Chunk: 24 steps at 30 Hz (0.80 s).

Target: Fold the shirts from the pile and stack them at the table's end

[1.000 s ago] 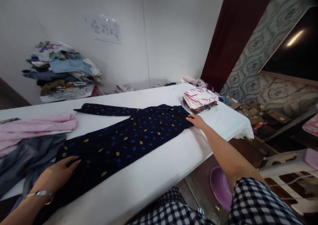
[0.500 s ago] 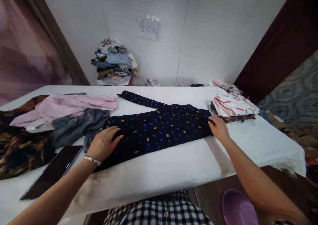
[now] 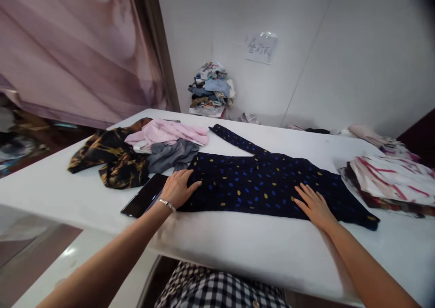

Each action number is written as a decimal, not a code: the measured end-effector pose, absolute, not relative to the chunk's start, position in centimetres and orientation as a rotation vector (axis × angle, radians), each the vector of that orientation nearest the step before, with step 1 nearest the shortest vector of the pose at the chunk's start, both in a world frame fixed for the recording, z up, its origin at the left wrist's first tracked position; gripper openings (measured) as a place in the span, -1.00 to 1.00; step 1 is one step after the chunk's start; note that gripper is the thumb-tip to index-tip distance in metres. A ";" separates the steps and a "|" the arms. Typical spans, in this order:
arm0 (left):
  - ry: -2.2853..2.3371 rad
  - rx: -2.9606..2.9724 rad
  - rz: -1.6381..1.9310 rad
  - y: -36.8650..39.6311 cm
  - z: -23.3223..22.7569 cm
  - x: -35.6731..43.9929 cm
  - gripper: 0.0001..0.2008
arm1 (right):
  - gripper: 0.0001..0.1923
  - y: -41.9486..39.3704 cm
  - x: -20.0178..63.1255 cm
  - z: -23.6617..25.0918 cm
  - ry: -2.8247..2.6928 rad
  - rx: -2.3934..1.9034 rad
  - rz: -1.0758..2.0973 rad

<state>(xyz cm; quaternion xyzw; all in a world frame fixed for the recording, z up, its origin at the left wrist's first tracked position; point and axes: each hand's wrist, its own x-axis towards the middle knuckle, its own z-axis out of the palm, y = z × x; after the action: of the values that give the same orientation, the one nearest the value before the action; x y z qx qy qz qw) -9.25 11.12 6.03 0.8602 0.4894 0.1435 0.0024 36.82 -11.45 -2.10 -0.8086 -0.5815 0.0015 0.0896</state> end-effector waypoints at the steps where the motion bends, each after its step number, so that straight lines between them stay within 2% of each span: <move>1: 1.575 2.691 0.426 10.5 6.0 -9.6 -0.46 | -0.38 -11.5 36.9 -2.2 -1.735 -2.406 -0.004; 6: 1.595 2.636 0.300 10.1 5.8 -10.3 -0.74 | -0.37 -11.4 36.8 -2.2 -1.734 -2.420 -0.022; 13: 1.647 2.720 0.599 12.0 9.0 -10.2 -0.59 | -0.37 -11.4 37.2 -2.2 -1.724 -2.403 0.030; 16: 1.334 2.829 0.744 10.1 8.6 -8.5 -0.62 | -0.38 -10.9 37.0 -1.1 -1.688 -2.415 0.101; 19: 1.027 2.905 0.523 8.8 6.3 -6.9 -0.57 | -0.39 -9.7 35.4 0.9 -1.639 -2.396 0.092; 22: 1.023 2.883 0.287 9.9 4.1 -6.6 -0.49 | -0.41 -8.4 32.8 2.2 -1.721 -2.284 0.051; 24: 1.019 2.886 0.268 11.3 3.9 -7.0 -0.47 | -0.41 -7.9 31.4 2.2 -1.797 -2.262 0.100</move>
<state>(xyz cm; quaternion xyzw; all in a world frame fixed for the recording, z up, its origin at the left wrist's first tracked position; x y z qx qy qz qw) -7.03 11.31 3.91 0.9388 0.3315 0.0871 0.0347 31.41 -7.86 2.16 -0.7764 -0.6167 0.0344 0.1252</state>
